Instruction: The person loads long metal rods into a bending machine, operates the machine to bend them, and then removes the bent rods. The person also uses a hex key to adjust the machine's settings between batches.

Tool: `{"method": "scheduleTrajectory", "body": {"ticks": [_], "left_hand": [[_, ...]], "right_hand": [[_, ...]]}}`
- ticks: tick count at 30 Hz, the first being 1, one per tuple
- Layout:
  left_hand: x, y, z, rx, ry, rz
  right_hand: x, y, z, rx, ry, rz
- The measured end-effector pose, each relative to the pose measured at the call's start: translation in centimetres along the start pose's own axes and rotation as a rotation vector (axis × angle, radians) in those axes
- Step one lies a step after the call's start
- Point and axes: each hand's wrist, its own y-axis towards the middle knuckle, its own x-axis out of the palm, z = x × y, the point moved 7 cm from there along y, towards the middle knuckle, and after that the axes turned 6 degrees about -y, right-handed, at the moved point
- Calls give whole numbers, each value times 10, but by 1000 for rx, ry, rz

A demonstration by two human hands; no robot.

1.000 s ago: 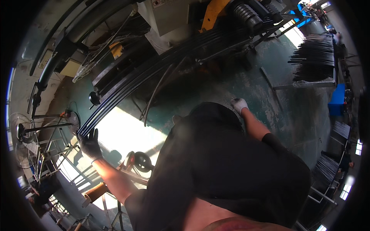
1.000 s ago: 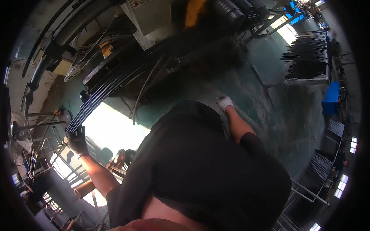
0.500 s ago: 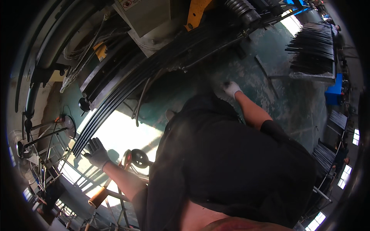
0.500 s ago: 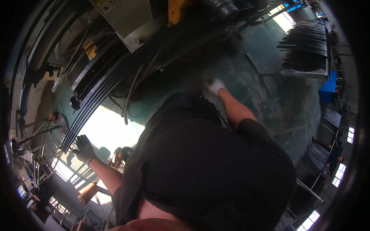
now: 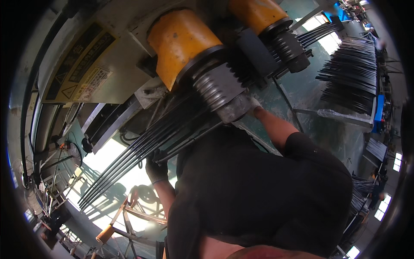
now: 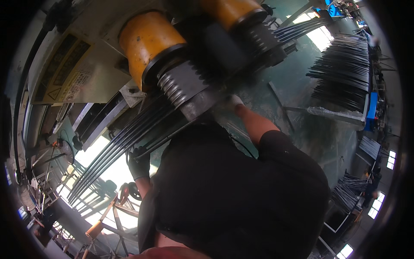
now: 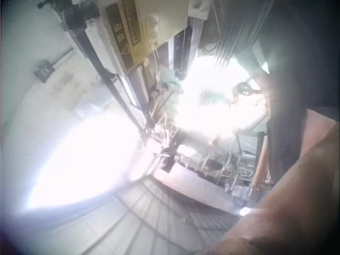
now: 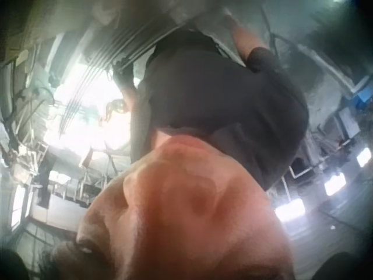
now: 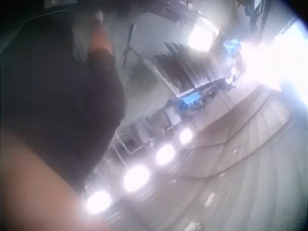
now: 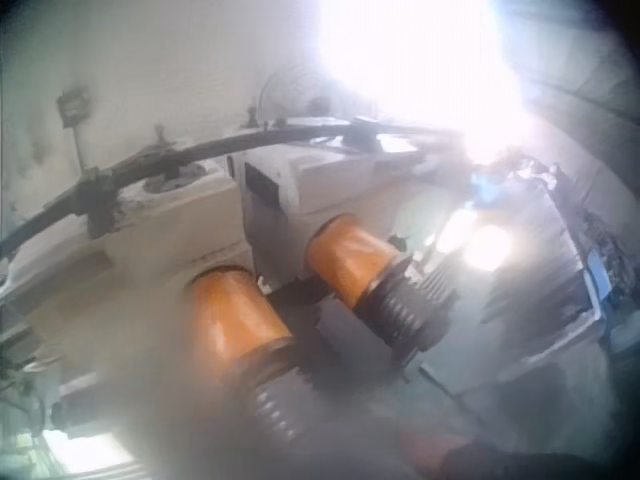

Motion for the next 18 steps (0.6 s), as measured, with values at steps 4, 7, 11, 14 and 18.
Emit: {"method": "scheduleTrajectory", "body": {"ticks": [4,7,11,14,18], "left_hand": [[5,12,15,148,96,-68],[7,15,1,70,-41,-15],[54,3,-58,160,-151,-105],[84,-8,-45,418,199,-230],[128,-43,-30,576,293,-312]], "right_hand": [[-8,-5,-33,-192,-1137,62],[13,-73,-44,-97,-543,81],[66,-163,-76,-499,-616,-117],[95,-208,-65,44,-383,-276],[98,-237,-77,-102,-313,-353]]}}
